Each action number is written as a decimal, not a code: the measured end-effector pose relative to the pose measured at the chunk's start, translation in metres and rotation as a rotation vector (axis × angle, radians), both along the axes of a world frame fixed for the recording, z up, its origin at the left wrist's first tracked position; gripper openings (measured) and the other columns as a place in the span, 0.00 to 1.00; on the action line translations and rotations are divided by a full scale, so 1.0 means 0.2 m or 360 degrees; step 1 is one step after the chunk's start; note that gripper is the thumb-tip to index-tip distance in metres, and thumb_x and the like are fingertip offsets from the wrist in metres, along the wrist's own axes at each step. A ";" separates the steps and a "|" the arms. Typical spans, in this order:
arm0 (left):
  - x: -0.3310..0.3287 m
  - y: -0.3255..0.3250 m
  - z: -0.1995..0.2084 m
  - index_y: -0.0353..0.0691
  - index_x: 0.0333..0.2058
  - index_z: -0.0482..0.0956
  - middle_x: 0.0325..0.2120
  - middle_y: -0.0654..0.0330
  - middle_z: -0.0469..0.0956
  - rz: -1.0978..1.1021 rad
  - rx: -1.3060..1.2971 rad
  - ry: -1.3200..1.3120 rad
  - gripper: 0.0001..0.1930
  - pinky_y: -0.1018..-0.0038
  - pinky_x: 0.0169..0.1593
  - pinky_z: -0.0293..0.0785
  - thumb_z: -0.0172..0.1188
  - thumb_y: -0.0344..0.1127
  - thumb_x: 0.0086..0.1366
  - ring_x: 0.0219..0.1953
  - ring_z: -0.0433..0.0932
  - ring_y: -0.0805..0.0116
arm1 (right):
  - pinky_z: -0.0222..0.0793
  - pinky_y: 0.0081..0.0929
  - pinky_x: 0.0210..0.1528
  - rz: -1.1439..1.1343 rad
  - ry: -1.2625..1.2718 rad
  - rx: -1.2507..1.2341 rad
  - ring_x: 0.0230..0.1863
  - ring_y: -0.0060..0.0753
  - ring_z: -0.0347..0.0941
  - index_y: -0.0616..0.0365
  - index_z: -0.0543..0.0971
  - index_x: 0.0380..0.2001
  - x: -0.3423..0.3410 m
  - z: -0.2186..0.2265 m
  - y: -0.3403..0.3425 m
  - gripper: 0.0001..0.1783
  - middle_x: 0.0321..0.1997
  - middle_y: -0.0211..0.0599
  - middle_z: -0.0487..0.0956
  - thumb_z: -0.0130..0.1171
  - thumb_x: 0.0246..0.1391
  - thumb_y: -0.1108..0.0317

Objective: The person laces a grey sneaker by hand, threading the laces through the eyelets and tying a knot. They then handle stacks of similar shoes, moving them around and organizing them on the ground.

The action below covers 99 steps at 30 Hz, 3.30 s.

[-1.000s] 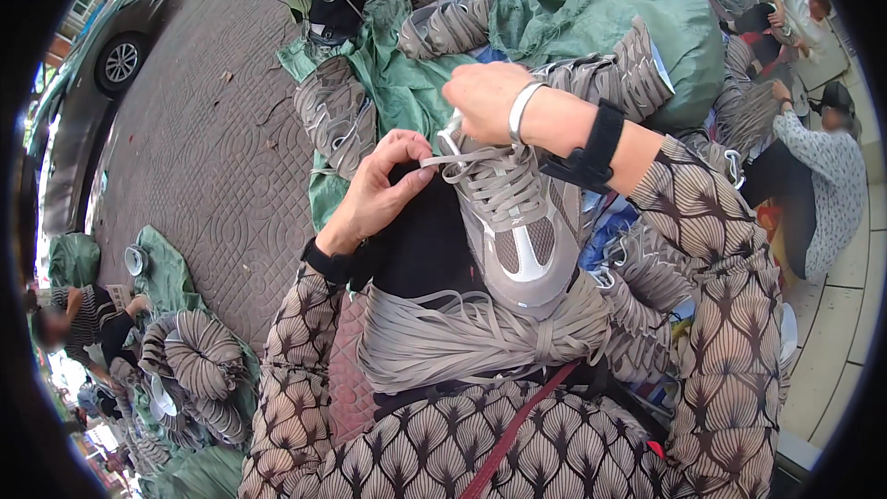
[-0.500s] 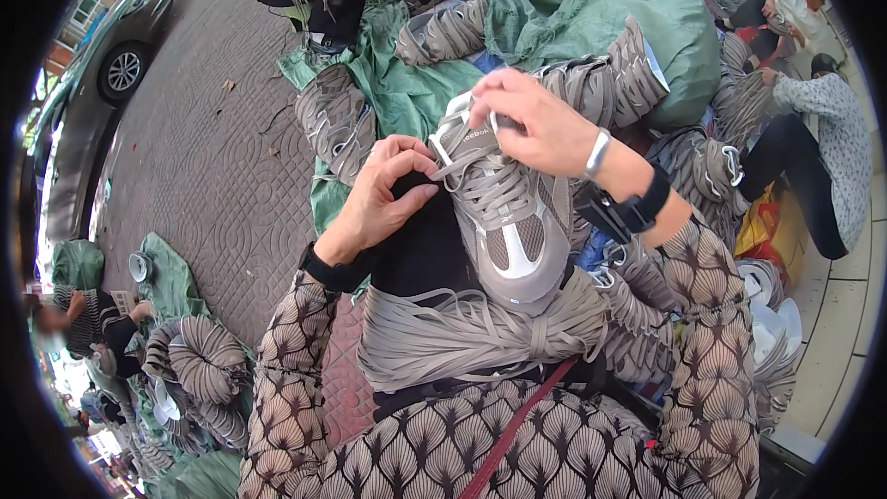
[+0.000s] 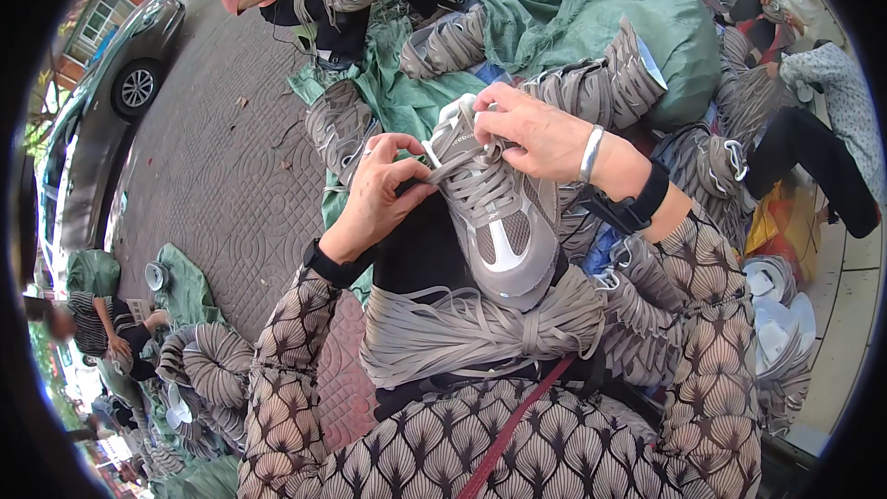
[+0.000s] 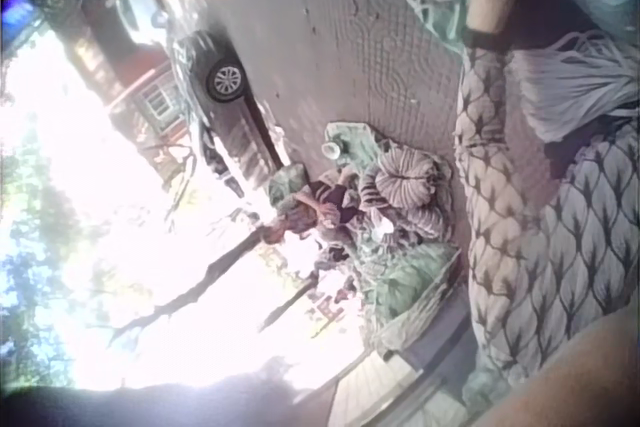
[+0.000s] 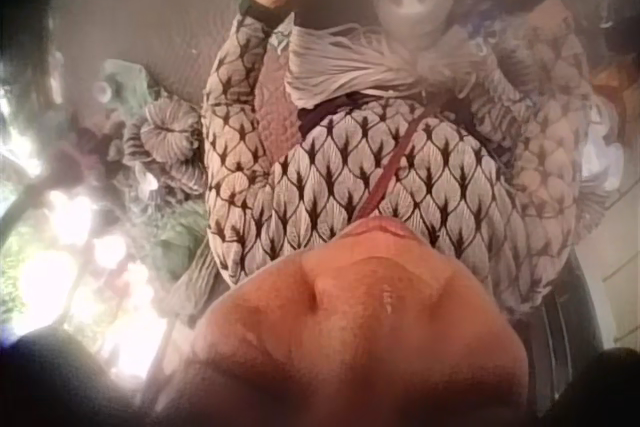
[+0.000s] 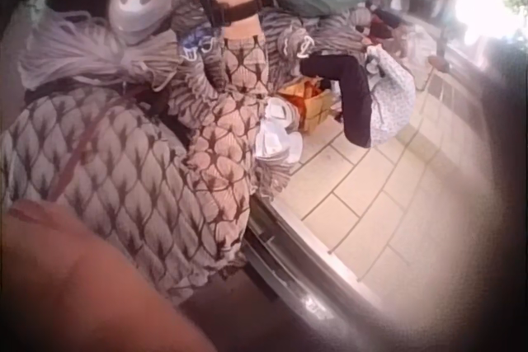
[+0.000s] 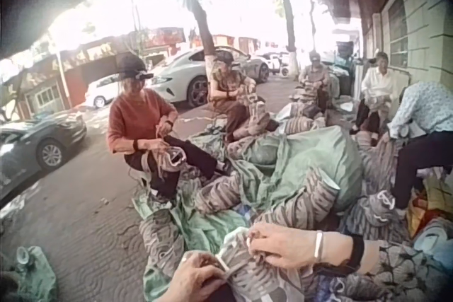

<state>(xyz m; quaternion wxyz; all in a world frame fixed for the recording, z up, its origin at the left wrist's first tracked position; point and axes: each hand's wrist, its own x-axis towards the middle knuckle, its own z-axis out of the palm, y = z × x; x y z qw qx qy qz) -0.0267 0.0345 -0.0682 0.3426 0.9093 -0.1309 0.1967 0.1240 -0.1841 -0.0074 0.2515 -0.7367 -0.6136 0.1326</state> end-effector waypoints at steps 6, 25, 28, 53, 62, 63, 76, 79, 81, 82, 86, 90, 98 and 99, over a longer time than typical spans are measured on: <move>-0.12 -0.10 0.20 0.39 0.26 0.75 0.39 0.61 0.73 -0.0127 -0.0018 0.0299 0.08 0.65 0.50 0.63 0.67 0.29 0.50 0.47 0.68 0.58 | 0.64 0.35 0.55 0.0280 -0.0203 -0.0062 0.51 0.47 0.67 0.58 0.73 0.29 0.04 0.01 0.04 0.08 0.51 0.43 0.66 0.57 0.43 0.79; -0.14 -0.14 0.22 0.40 0.30 0.79 0.23 0.64 0.75 0.0140 -0.0022 0.0575 0.08 0.69 0.48 0.57 0.62 0.39 0.60 0.32 0.69 0.66 | 0.70 0.43 0.36 0.0085 -0.0452 -0.0561 0.33 0.51 0.75 0.60 0.72 0.31 -0.11 0.14 0.07 0.09 0.34 0.44 0.75 0.58 0.45 0.71; -0.16 -0.15 0.21 0.40 0.30 0.78 0.23 0.64 0.74 0.0130 -0.0029 0.0507 0.08 0.69 0.48 0.57 0.61 0.38 0.60 0.31 0.69 0.67 | 0.70 0.46 0.39 0.0001 -0.0423 -0.0515 0.36 0.51 0.75 0.60 0.74 0.29 -0.16 0.14 0.05 0.07 0.32 0.45 0.76 0.57 0.44 0.72; -0.42 -0.46 0.22 0.41 0.52 0.73 0.49 0.54 0.73 -0.0085 -0.0074 0.0330 0.28 0.63 0.53 0.68 0.67 0.30 0.49 0.50 0.72 0.53 | 0.62 0.11 0.22 -0.0969 0.1323 0.0497 0.20 0.09 0.64 0.60 0.75 0.46 -0.23 0.01 -0.52 0.12 0.34 0.32 0.80 0.52 0.60 0.70; -0.31 -0.71 0.22 0.46 0.59 0.65 0.62 0.50 0.57 -0.0104 0.0492 0.0465 0.39 0.57 0.64 0.55 0.70 0.42 0.47 0.64 0.55 0.48 | 0.66 0.32 0.56 -0.1087 0.1149 0.0253 0.56 0.37 0.70 0.64 0.63 0.59 -0.43 -0.48 -0.55 0.31 0.53 0.47 0.74 0.59 0.55 0.67; -0.31 -0.71 0.20 0.44 0.59 0.65 0.62 0.49 0.57 -0.0107 0.0462 0.0462 0.39 0.57 0.64 0.56 0.70 0.42 0.47 0.64 0.55 0.47 | 0.67 0.32 0.55 -0.1086 0.1183 0.0290 0.55 0.38 0.70 0.64 0.62 0.59 -0.43 -0.49 -0.55 0.31 0.53 0.48 0.74 0.60 0.55 0.66; -0.14 -0.39 0.42 0.29 0.50 0.75 0.38 0.61 0.79 0.0197 -0.0730 0.0570 0.18 0.80 0.40 0.77 0.57 0.23 0.60 0.37 0.77 0.78 | 0.68 0.35 0.55 -0.1125 0.1356 0.0219 0.52 0.43 0.72 0.60 0.60 0.63 -0.44 -0.45 -0.57 0.38 0.51 0.52 0.74 0.61 0.55 0.53; -0.17 -0.42 0.41 0.29 0.50 0.75 0.39 0.60 0.78 0.0193 -0.0533 0.0507 0.19 0.79 0.40 0.77 0.58 0.24 0.59 0.38 0.77 0.78 | 0.69 0.36 0.54 -0.1201 0.1859 0.0356 0.51 0.42 0.74 0.64 0.64 0.59 -0.42 -0.47 -0.56 0.34 0.50 0.48 0.76 0.59 0.57 0.54; -0.21 -0.48 0.34 0.30 0.50 0.75 0.45 0.54 0.79 0.0084 -0.0384 0.0326 0.21 0.75 0.43 0.78 0.62 0.24 0.55 0.42 0.80 0.69 | 0.70 0.36 0.54 -0.1161 0.2427 0.0612 0.49 0.40 0.75 0.65 0.68 0.56 -0.38 -0.48 -0.52 0.29 0.49 0.46 0.77 0.58 0.58 0.56; -0.23 -0.53 0.33 0.30 0.49 0.75 0.46 0.50 0.78 -0.0063 -0.0068 0.0218 0.22 0.72 0.47 0.77 0.63 0.24 0.53 0.46 0.79 0.62 | 0.70 0.36 0.54 -0.1078 0.2754 0.0809 0.49 0.39 0.75 0.65 0.70 0.54 -0.35 -0.51 -0.49 0.27 0.49 0.45 0.78 0.58 0.59 0.57; -0.33 -0.68 0.08 0.29 0.47 0.74 0.50 0.44 0.74 -0.0328 0.0363 0.0159 0.25 0.65 0.57 0.71 0.64 0.25 0.47 0.56 0.72 0.48 | 0.72 0.33 0.52 -0.0721 0.3493 0.1176 0.47 0.34 0.77 0.62 0.76 0.48 -0.25 -0.54 -0.33 0.19 0.47 0.43 0.80 0.60 0.57 0.62; -0.33 -0.64 0.07 0.30 0.47 0.74 0.50 0.43 0.74 -0.0313 0.0371 0.0188 0.24 0.63 0.58 0.70 0.65 0.25 0.48 0.56 0.71 0.48 | 0.76 0.36 0.46 -0.1053 0.3283 0.1062 0.38 0.36 0.80 0.61 0.79 0.43 -0.24 -0.52 -0.19 0.13 0.39 0.41 0.82 0.63 0.53 0.71; -0.34 -0.36 0.39 0.34 0.54 0.70 0.55 0.48 0.69 0.0325 0.0362 -0.0341 0.26 0.59 0.63 0.58 0.61 0.44 0.61 0.58 0.67 0.53 | 0.67 0.28 0.57 -0.0427 0.2671 0.1812 0.52 0.24 0.71 0.60 0.66 0.56 -0.36 -0.14 -0.07 0.29 0.52 0.35 0.74 0.63 0.51 0.74; -0.28 -0.37 0.39 0.35 0.58 0.64 0.59 0.49 0.64 0.0530 -0.0036 -0.0430 0.31 0.58 0.64 0.56 0.57 0.50 0.63 0.61 0.63 0.55 | 0.65 0.26 0.59 -0.0356 0.2436 0.1863 0.53 0.22 0.69 0.61 0.64 0.57 -0.39 -0.10 -0.12 0.30 0.53 0.33 0.73 0.64 0.51 0.75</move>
